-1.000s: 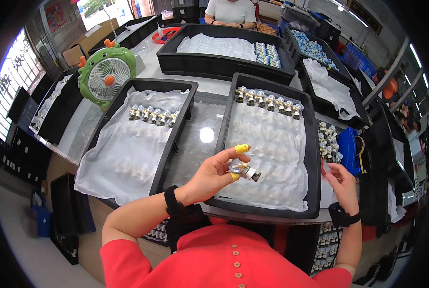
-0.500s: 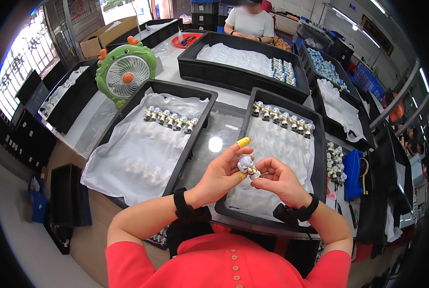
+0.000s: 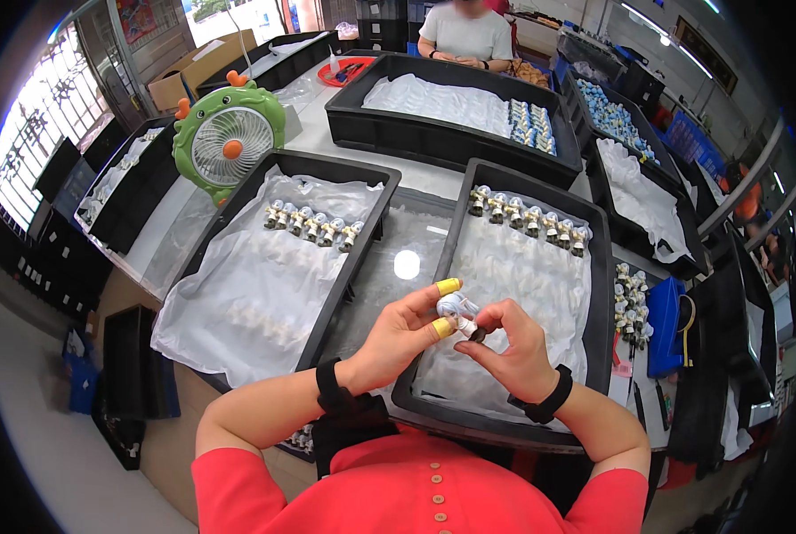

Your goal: The person picks up small cylindrical objects from a tray and uses a small metal tool to manipulate or adjust a part on the object. They then place the object back into the tray. The person repeats this process for multiple items.

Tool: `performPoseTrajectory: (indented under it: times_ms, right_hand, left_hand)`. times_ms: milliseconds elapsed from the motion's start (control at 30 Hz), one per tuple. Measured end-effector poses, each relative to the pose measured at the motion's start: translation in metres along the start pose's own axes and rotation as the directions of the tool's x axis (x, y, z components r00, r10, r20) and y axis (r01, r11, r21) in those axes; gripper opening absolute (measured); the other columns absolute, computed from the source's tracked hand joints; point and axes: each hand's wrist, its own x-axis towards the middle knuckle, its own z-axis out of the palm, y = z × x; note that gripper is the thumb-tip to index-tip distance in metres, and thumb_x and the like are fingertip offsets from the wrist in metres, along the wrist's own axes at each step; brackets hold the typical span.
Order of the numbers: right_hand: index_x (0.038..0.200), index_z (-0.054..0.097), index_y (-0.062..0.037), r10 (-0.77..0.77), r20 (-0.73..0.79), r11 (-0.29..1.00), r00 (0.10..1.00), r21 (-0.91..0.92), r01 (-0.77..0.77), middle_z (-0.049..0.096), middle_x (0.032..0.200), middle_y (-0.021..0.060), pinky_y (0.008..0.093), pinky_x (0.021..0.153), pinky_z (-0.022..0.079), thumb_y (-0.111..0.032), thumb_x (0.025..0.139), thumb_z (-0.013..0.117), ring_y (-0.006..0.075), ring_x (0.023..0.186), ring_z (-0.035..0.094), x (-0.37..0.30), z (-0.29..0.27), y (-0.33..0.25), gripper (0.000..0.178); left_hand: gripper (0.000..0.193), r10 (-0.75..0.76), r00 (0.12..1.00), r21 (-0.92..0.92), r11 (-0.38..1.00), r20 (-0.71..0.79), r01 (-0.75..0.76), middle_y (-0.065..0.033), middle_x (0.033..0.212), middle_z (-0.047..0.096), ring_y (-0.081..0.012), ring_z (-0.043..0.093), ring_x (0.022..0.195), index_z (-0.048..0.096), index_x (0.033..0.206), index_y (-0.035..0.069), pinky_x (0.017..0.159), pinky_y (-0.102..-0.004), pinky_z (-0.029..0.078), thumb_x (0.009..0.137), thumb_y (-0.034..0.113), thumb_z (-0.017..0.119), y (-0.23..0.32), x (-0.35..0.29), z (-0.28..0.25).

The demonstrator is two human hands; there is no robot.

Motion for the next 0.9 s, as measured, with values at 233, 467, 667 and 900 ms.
performPoseTrajectory:
  times_ms: [233, 467, 667, 900]
  right_hand:
    - [0.123, 0.052, -0.0074, -0.047, 0.013, 0.999, 0.999, -0.026, 0.048, 0.057, 0.086, 0.0085, 0.03, 0.068, 0.05, -0.004, 0.068, 0.078, 0.0196, 0.076, 0.06, 0.001, -0.003, -0.01, 0.061]
    - [0.121, 0.054, -0.0066, -0.07, 0.045, 0.99, 0.997, -0.118, 0.075, 0.056, 0.084, 0.0084, 0.0297, 0.064, 0.049, -0.003, 0.065, 0.078, 0.019, 0.073, 0.06, -0.001, -0.002, -0.006, 0.062]
    - [0.12, 0.055, -0.0047, -0.02, -0.006, 0.999, 1.0, 0.046, 0.02, 0.058, 0.083, 0.0071, 0.0281, 0.067, 0.049, -0.001, 0.068, 0.076, 0.0162, 0.072, 0.059, 0.0, -0.003, -0.002, 0.057]
    - [0.116, 0.057, -0.0034, 0.001, -0.046, 0.998, 0.999, 0.055, 0.002, 0.06, 0.084, 0.0072, 0.0261, 0.067, 0.048, 0.005, 0.071, 0.069, 0.0142, 0.072, 0.059, 0.003, -0.014, -0.004, 0.048]
  left_hand:
    - [0.053, 0.044, 0.999, -0.061, 0.997, 0.008, -0.044, -0.0075, 0.126, 0.05, -0.0142, 0.052, 0.112, 0.032, 0.139, 0.003, 0.095, -0.0295, 0.044, 0.09, 0.001, 0.052, -0.004, -0.001, 0.002]
    - [0.048, -0.045, 0.999, -0.097, 0.994, 0.002, 0.045, -0.0054, 0.117, 0.053, -0.0112, 0.053, 0.104, 0.035, 0.136, 0.004, 0.092, -0.028, 0.045, 0.091, 0.005, 0.051, -0.009, 0.002, 0.003]
    - [0.035, -0.113, 0.987, -0.432, 0.9, -0.112, 0.054, -0.004, 0.109, 0.057, -0.0131, 0.057, 0.095, 0.043, 0.127, 0.008, 0.085, -0.0278, 0.046, 0.094, 0.016, 0.051, 0.022, -0.001, -0.004]
    - [0.036, 0.141, 0.968, 0.375, 0.925, -0.205, -0.055, -0.0026, 0.091, 0.062, -0.0085, 0.061, 0.078, 0.054, 0.118, 0.005, 0.071, -0.024, 0.052, 0.083, 0.006, 0.063, 0.125, 0.01, -0.067]
